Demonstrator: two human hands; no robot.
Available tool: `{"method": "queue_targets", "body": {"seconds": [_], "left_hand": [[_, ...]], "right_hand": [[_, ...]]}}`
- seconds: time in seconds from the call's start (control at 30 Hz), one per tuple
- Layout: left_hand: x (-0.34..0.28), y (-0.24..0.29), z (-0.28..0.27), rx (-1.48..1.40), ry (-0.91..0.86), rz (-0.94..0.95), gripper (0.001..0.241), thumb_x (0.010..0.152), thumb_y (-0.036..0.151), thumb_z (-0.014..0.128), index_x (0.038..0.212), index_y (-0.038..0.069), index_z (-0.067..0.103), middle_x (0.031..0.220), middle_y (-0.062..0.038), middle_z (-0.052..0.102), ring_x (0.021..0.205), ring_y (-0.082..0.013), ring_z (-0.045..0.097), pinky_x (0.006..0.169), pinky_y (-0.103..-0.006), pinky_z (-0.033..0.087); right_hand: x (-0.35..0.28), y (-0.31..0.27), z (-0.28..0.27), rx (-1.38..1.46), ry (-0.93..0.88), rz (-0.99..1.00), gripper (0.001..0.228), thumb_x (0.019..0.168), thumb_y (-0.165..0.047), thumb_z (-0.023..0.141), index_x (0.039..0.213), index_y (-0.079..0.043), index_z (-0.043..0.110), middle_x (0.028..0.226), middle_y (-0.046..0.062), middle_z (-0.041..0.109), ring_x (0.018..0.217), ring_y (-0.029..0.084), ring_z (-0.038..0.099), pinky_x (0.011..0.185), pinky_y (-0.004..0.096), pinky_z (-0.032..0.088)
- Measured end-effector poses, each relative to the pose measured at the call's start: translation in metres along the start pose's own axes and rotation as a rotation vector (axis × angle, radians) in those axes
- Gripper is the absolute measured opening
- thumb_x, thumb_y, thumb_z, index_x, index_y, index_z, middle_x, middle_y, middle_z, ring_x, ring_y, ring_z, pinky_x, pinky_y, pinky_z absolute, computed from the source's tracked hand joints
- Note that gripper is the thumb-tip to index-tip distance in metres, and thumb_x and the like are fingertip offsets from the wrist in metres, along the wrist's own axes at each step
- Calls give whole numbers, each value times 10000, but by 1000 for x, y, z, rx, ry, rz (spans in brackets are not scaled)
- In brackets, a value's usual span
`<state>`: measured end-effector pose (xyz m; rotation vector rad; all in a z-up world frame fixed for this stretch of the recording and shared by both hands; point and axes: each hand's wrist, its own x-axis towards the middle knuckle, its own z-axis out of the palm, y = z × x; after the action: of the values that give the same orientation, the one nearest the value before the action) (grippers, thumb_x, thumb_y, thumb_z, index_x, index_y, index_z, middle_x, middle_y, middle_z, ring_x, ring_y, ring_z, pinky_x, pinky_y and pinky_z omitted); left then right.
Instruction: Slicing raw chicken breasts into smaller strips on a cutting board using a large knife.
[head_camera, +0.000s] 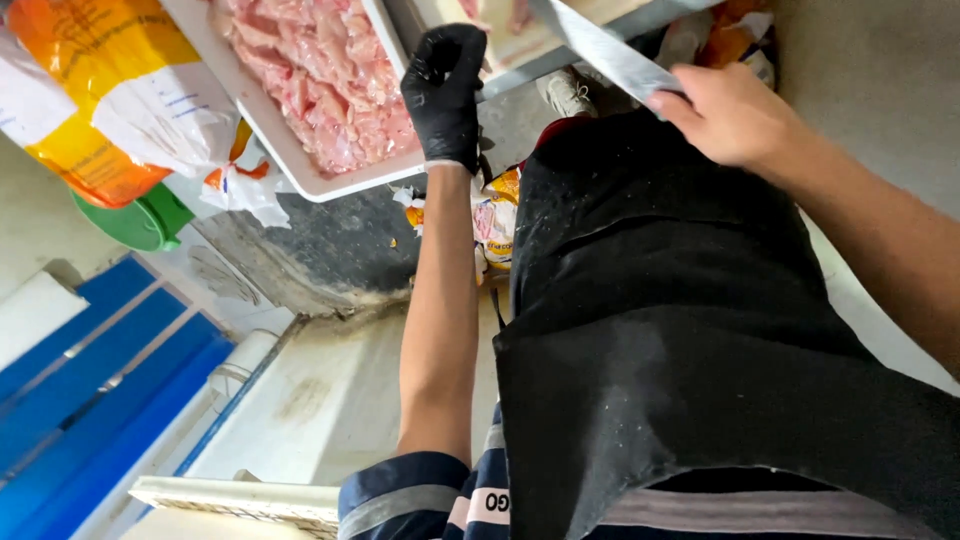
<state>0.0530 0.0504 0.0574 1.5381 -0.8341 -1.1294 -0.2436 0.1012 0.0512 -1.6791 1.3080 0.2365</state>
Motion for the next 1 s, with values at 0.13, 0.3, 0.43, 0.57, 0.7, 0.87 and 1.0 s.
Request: {"method": "queue_targets", "body": {"seconds": [0.13,0.3,0.43,0.57,0.7,0.87,1.0], "left_hand": [[-43,-12,-32,191,-27,-195,47,835,130,808,851,160,775,794,8,758,716,-100,655,658,-256,556],[-114,-52,-97,555,-180,-101,88,825,121,809,878,164,753,840,-22,783,798,-140,719,783,-292,603],[-142,-86,-171,692,-30,-195,150,834,87,775,804,157,646,759,-7,676,749,-158,633,726,-316,541],[-123,-177,-301,775,337,-212,289,816,98,618,952,266,810,1029,24,784,939,-211,758,782,-317,573],[-95,-145,-361,540,487,-165,334,840,21,626,1106,141,789,1083,-37,814,973,-154,754,891,-286,590],[-80,-29,-320,660,706,-131,182,915,187,681,1060,226,785,937,-13,797,907,-205,760,786,-444,589],[-46,17,-219,438,453,223,112,957,100,683,1065,90,713,966,-62,743,919,-179,698,884,-344,581]], "right_hand": [[-33,13,-6,91,-27,185,479,1198,-390,457,1003,28,587,877,246,679,746,425,621,635,517,399],[-38,-6,-22,79,-72,274,524,1158,-430,395,1151,35,637,1038,266,716,857,430,664,648,528,456],[-34,-28,-37,109,-58,282,464,1142,-427,466,1030,2,602,959,264,711,878,462,651,741,512,431],[-31,-41,-47,63,-51,200,448,1136,-411,475,1048,6,614,935,269,711,872,467,642,754,488,422],[-40,-62,-68,51,-65,200,464,1148,-398,468,940,12,532,783,210,622,717,367,558,673,447,358],[-48,-65,-81,-47,-131,223,483,1126,-429,424,993,11,573,867,270,683,782,441,644,681,486,387],[-53,-65,-89,-85,-211,311,462,1095,-434,409,1009,-2,550,929,292,696,858,456,645,722,478,411]]}}
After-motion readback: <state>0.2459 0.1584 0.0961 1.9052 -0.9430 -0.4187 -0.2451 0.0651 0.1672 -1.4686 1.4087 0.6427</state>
